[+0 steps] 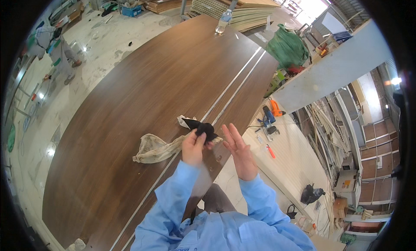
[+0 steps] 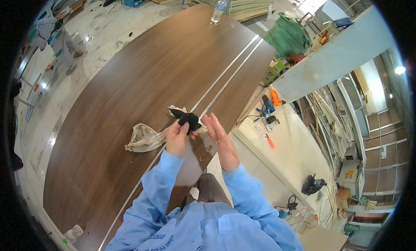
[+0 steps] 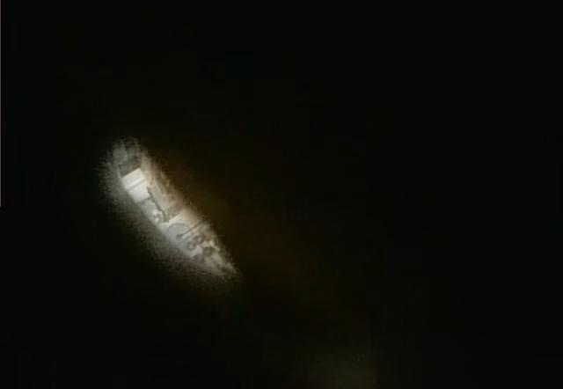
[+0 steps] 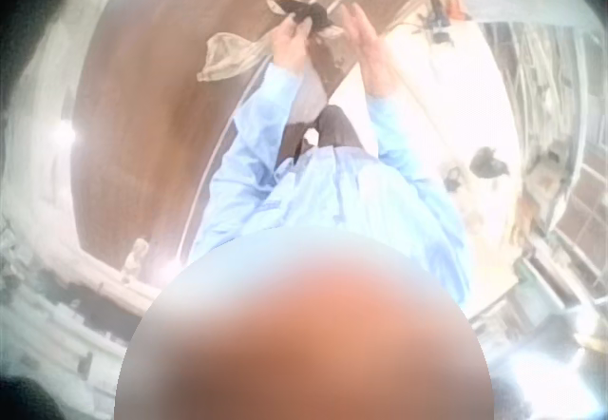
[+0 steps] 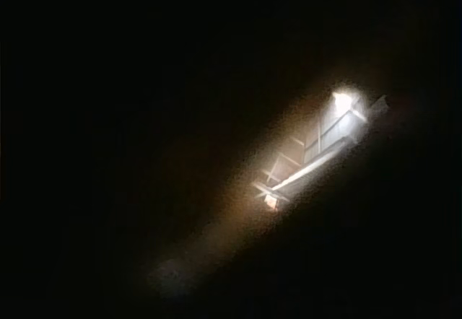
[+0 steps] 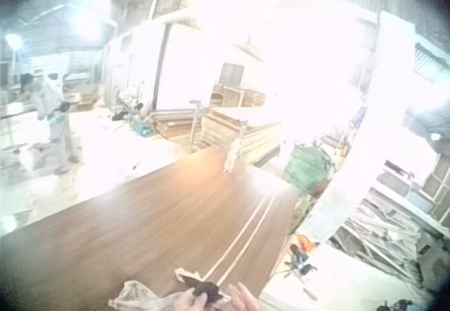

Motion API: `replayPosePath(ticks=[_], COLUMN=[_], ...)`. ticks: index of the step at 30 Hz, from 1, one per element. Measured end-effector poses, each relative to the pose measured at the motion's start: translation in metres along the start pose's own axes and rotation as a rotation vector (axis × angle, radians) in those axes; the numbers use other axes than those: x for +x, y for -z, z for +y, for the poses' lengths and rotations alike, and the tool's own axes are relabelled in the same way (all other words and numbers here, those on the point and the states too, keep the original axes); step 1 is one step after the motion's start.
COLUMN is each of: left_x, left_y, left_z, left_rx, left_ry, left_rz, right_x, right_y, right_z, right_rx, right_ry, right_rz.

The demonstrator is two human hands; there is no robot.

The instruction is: The person wipes a wooden board with a cloth, then applies two parallel strips of white tape along the board's length. They smooth the tape and remove small debris along the edges.

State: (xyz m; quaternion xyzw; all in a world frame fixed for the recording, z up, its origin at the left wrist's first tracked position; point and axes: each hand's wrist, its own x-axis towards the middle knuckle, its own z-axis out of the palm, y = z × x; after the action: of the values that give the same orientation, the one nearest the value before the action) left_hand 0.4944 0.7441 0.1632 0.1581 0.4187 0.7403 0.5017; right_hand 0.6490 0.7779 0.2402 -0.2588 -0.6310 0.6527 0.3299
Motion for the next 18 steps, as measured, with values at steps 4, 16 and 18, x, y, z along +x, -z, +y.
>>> replayPosePath(ticks=[4,16,18], left_x=[-0.049,-0.035,0.004], left_y=[-0.007,0.089,0.104], left_z=[-0.002,-0.011,-0.039], left_rx=[0.025,1.451,1.518], left_ry=[-0.012,-0.718,-0.423], left_rz=[-0.077,0.371,0.383], right_x=[-0.019,-0.143,-0.155], right_y=[-0.018,0.086,0.125], right_z=[0.008,0.005,0.014], right_rx=[0.100,-0.297,-0.342], right_ry=[-0.123,-0.160,-0.125], right_rz=[-0.132,0.304,0.387])
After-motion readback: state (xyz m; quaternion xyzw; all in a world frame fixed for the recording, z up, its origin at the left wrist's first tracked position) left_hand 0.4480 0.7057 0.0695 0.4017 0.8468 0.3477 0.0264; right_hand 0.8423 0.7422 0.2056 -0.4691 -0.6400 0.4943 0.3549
